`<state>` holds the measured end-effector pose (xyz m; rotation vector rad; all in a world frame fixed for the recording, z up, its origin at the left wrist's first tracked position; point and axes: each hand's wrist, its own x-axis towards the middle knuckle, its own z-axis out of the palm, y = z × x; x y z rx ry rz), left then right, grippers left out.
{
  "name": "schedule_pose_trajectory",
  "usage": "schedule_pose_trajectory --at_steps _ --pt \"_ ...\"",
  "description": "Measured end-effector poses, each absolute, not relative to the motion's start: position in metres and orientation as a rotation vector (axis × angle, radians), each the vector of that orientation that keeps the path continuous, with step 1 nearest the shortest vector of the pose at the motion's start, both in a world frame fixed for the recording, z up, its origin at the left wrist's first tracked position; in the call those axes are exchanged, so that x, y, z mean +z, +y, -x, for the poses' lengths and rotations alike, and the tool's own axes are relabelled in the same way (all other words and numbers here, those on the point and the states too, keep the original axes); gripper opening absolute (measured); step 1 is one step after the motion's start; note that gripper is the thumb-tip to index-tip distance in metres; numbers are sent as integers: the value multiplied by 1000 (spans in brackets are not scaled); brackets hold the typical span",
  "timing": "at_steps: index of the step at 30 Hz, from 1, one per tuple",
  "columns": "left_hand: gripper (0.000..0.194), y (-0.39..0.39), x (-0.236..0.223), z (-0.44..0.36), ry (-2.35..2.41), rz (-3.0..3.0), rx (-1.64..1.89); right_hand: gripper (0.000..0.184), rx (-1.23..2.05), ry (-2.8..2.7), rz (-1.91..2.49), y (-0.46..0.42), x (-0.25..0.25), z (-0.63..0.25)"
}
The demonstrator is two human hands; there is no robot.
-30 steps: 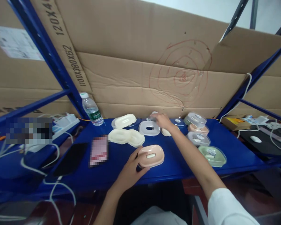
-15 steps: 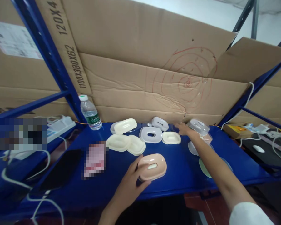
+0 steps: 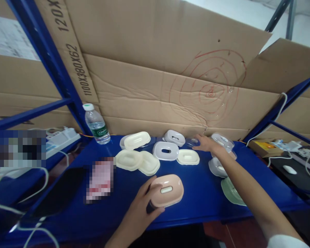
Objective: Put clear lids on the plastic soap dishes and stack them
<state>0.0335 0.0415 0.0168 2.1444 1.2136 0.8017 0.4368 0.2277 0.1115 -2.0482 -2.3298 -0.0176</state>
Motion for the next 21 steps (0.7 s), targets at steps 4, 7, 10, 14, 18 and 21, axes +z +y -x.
schedule_pose_trajectory --at_steps 4,7,10,14,18,21 --pt "71 43 12 -32 1207 -2124 800 59 -7 -2313 1822 161 129 -428" --pt "80 44 8 -33 1199 -2059 816 55 145 -2330 1597 98 128 -404" --pt "87 44 5 -34 1163 -1997 859 52 359 -2340 1437 50 110 -361" --pt "96 43 5 -34 1096 -1960 889 57 365 -2383 1309 25 80 -311" --pt "98 43 7 -32 1083 -1928 884 56 295 -2561 1133 31 75 -294" --pt "96 43 6 -31 1087 -1931 863 55 291 -2623 1057 33 76 -294"
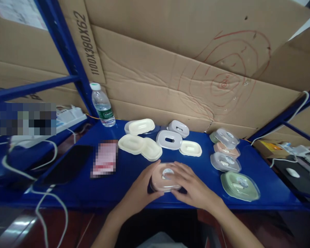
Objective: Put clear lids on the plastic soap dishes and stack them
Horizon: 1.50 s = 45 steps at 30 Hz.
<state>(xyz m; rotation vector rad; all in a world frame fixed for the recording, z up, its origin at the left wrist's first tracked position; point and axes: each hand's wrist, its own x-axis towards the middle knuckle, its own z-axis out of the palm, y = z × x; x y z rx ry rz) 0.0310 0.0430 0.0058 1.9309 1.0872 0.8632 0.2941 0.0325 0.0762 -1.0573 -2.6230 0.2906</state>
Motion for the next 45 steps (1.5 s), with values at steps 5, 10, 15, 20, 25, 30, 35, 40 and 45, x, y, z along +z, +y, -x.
schedule_pose_trajectory --at_steps 5,10,15,20,25,30,35,40,45 --pt "89 44 7 -30 1093 -1964 847 57 181 -2626 1092 29 59 -292" --pt "75 49 18 -31 1060 -2011 866 66 110 -2646 1088 33 52 -293" --pt "68 52 28 -31 1042 -1971 937 74 -69 -2660 1077 30 59 -296" --pt "68 47 29 -44 1047 -1904 974 59 -441 -2636 1039 12 69 -300" --pt "99 41 37 -78 907 -1790 1007 57 -582 -2506 1121 7 98 -357" --pt "82 40 32 -89 989 -1921 929 57 -657 -2199 1492 31 106 -468" --pt "59 41 18 -80 1089 -2041 876 54 -559 -2085 1709 55 88 -539" --pt "53 42 18 -78 1090 -2074 833 55 -471 -2099 1709 65 76 -554" --pt "46 40 20 -78 1115 -2064 834 53 -419 -2094 1747 56 85 -555"
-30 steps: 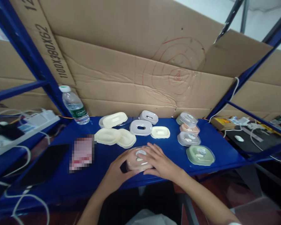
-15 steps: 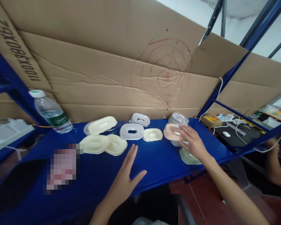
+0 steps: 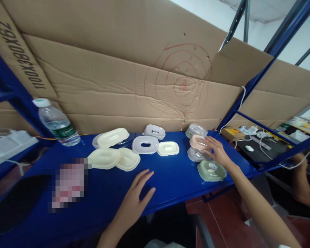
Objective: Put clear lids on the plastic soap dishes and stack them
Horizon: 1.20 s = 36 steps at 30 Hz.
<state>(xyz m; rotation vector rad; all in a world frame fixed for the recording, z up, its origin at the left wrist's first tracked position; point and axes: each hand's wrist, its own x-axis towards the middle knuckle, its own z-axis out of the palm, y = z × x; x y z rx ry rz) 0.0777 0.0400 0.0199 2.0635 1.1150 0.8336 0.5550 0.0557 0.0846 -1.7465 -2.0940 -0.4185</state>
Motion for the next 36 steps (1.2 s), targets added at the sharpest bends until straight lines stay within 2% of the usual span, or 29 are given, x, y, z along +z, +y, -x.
schedule_pose_trajectory --at_steps 4,8,12,15,16,18,19,23,25,31,33,36 --pt "41 37 18 -80 1148 -2103 873 53 -449 -2065 1696 54 95 -512" --pt "41 41 24 -81 1141 -2306 875 48 -307 -2185 1610 75 77 -424" --pt "56 72 51 -85 1232 -2587 885 52 -197 -2278 1707 101 47 -362" --pt "63 114 74 -93 1367 -2709 875 39 -130 -2273 1704 103 37 -355" --pt "56 127 79 -96 1402 -2720 861 35 -119 -2266 1690 98 36 -356" --pt "27 149 81 -100 1420 -2738 768 32 -98 -2248 1647 80 33 -358" --pt "23 155 80 -102 1439 -2717 756 32 -88 -2240 1618 68 30 -357" --pt "23 157 65 -103 1464 -2719 873 43 -53 -2186 1527 26 18 -342" --pt "25 153 64 -102 1466 -2786 825 52 12 -2175 1488 17 15 -335" --pt "29 128 83 -108 1373 -2886 823 81 123 -1961 1454 14 18 -335" --pt "30 112 83 -118 1247 -2934 790 83 86 -1869 1479 13 17 -339" --pt "32 91 71 -133 1111 -2952 681 72 70 -1896 1491 15 13 -343"
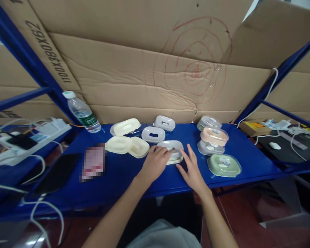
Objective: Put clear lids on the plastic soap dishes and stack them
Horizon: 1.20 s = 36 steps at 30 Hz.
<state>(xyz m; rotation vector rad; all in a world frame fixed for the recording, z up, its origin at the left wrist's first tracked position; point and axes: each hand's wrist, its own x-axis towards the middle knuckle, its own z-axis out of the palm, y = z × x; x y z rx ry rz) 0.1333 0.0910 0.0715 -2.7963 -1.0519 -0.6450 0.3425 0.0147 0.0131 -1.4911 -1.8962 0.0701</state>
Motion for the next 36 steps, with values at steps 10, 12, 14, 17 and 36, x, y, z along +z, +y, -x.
schedule_pose_trajectory --at_steps 10,12,14,17,36 --pt "42 77 49 -112 -1104 2952 -603 46 104 -2060 1464 15 12 -337" --pt "43 76 44 -108 -1100 2956 -689 44 81 -2043 1492 14 13 -336" --pt "44 77 40 -108 -1103 2924 -812 42 72 -1991 1526 14 13 -336" --pt "43 82 34 -112 -1113 2930 -941 40 36 -1931 1557 15 12 -337" --pt "30 54 10 -53 -1251 2819 -1012 35 84 -2212 1278 30 41 -325"
